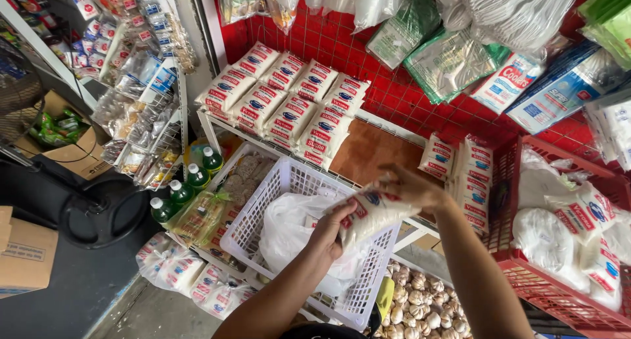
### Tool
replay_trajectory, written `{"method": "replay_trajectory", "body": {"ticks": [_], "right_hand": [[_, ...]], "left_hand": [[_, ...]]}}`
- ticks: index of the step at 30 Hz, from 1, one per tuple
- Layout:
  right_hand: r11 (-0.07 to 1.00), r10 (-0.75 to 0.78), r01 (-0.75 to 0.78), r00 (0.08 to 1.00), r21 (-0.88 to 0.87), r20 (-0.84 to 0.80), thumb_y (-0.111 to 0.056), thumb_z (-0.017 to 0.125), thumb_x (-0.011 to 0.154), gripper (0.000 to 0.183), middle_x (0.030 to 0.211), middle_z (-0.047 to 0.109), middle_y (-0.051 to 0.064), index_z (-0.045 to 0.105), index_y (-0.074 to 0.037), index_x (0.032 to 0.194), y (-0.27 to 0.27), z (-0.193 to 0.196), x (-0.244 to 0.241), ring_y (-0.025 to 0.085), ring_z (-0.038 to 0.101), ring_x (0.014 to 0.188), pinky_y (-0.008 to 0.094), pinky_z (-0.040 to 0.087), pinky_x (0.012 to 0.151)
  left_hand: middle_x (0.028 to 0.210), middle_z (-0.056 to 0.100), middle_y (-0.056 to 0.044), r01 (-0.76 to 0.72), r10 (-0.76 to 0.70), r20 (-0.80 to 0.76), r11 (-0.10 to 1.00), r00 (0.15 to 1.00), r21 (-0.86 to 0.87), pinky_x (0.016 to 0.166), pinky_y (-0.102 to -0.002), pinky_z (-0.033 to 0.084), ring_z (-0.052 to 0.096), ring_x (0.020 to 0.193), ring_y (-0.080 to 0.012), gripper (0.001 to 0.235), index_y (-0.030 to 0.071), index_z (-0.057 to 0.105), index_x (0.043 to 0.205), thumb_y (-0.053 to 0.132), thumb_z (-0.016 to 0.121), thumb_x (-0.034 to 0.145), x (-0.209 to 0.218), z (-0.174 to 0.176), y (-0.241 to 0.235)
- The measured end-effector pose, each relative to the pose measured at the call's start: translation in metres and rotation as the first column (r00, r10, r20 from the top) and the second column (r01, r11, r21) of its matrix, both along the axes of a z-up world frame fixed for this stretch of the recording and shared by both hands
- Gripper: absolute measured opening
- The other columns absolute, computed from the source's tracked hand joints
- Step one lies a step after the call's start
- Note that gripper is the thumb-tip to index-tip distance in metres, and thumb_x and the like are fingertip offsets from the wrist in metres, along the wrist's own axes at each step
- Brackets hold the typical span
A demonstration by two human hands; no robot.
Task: The person repeatedly picks up packets of Victoria brand sugar from a red wire shelf and places them into a white plastic bag inside a white crate. The person handles the sugar packets one by one, arranging them within the bag and occasionally adjusting the bag's position in the crate.
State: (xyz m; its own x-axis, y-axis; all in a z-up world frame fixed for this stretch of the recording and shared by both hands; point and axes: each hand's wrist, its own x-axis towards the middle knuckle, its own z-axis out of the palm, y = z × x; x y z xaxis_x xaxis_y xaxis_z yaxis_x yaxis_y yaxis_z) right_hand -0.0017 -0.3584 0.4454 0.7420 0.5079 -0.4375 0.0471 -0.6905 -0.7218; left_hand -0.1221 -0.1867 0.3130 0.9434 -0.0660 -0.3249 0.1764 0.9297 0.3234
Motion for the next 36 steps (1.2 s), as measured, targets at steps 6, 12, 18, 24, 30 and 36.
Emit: {"method": "replay_trajectory", "body": {"ticks": [6, 12, 18, 24, 30, 36], "right_hand": [[0.993, -0.12, 0.119, 0.983, -0.016, -0.142, -0.043, 0.065, 0.088, 0.081, 0.142, 0.059, 0.016, 0.03, -0.022, 0.158, -0.033, -0.078, -0.021, 0.034, 0.066, 0.121, 0.051, 0.064, 0.094], [0.947, 0.047, -0.081, 0.992, 0.312, 0.117, -0.048, 0.077, 0.082, 0.084, 0.148, 0.058, 0.013, 0.047, -0.007, 0.149, -0.025, -0.078, -0.035, 0.026, 0.057, 0.135, 0.041, 0.05, 0.11], [0.578, 0.074, -0.1, 0.995, 0.81, 0.07, -0.033, 0.094, 0.071, 0.093, 0.137, 0.065, 0.011, 0.051, -0.003, 0.148, -0.001, -0.106, -0.029, 0.024, 0.06, 0.127, 0.04, 0.047, 0.11], [0.485, -0.052, -0.013, 0.998, 0.874, 0.044, -0.017, 0.099, 0.068, 0.085, 0.123, 0.071, 0.008, 0.054, -0.001, 0.139, 0.037, -0.085, -0.042, 0.018, 0.067, 0.112, 0.035, 0.055, 0.101], [0.323, -0.256, 0.064, 0.967, 0.944, 0.022, -0.018, 0.094, 0.074, 0.08, 0.122, 0.071, 0.008, 0.051, -0.002, 0.139, 0.073, -0.095, -0.044, 0.018, 0.068, 0.109, 0.034, 0.058, 0.095], [0.126, -0.255, 0.285, 0.935, 0.95, -0.247, -0.022, 0.089, 0.082, 0.07, 0.124, 0.07, 0.011, 0.052, -0.001, 0.137, 0.1, -0.091, -0.047, 0.021, 0.069, 0.11, 0.037, 0.058, 0.096]], "left_hand": [[0.098, 0.077, -0.018, 0.302, -0.197, -0.243, 0.78, 0.95, 0.548, 0.069, -0.043, 0.058, 0.073, 0.077, -0.0246, 0.046, -0.005, 0.074, 0.113, 0.011, 0.089, 0.073, 0.021, -0.045, 0.034], [0.099, 0.076, -0.019, 0.201, -0.389, -0.281, -0.235, 0.877, 0.951, 0.074, -0.038, 0.063, 0.077, 0.084, -0.0285, 0.076, -0.006, 0.061, 0.117, 0.021, 0.095, 0.054, 0.046, 0.071, 0.054], [0.104, 0.07, -0.022, -0.442, -0.754, -0.175, -0.538, 0.633, 0.718, 0.078, -0.044, 0.058, 0.071, 0.093, -0.0387, 0.101, -0.002, 0.05, 0.132, 0.023, 0.097, 0.046, 0.066, 0.175, 0.034], [0.106, 0.073, -0.017, -0.461, -0.737, -0.401, -0.662, 0.544, 0.591, 0.077, -0.042, 0.062, 0.074, 0.097, -0.0324, 0.086, 0.0, 0.058, 0.122, 0.025, 0.093, 0.047, 0.081, 0.253, 0.044], [0.111, 0.073, -0.015, -0.543, -0.661, -0.531, -0.746, 0.531, 0.385, 0.086, -0.04, 0.056, 0.07, 0.103, -0.0294, 0.079, 0.003, 0.066, 0.115, 0.036, 0.099, 0.051, 0.117, 0.286, 0.066], [0.136, 0.06, -0.015, -0.011, -0.464, 0.226, 0.421, 0.856, 0.907, 0.094, -0.054, 0.051, 0.056, 0.128, -0.0352, 0.1, 0.012, 0.047, 0.145, 0.072, 0.072, 0.069, 0.116, 0.218, 0.159]]}}
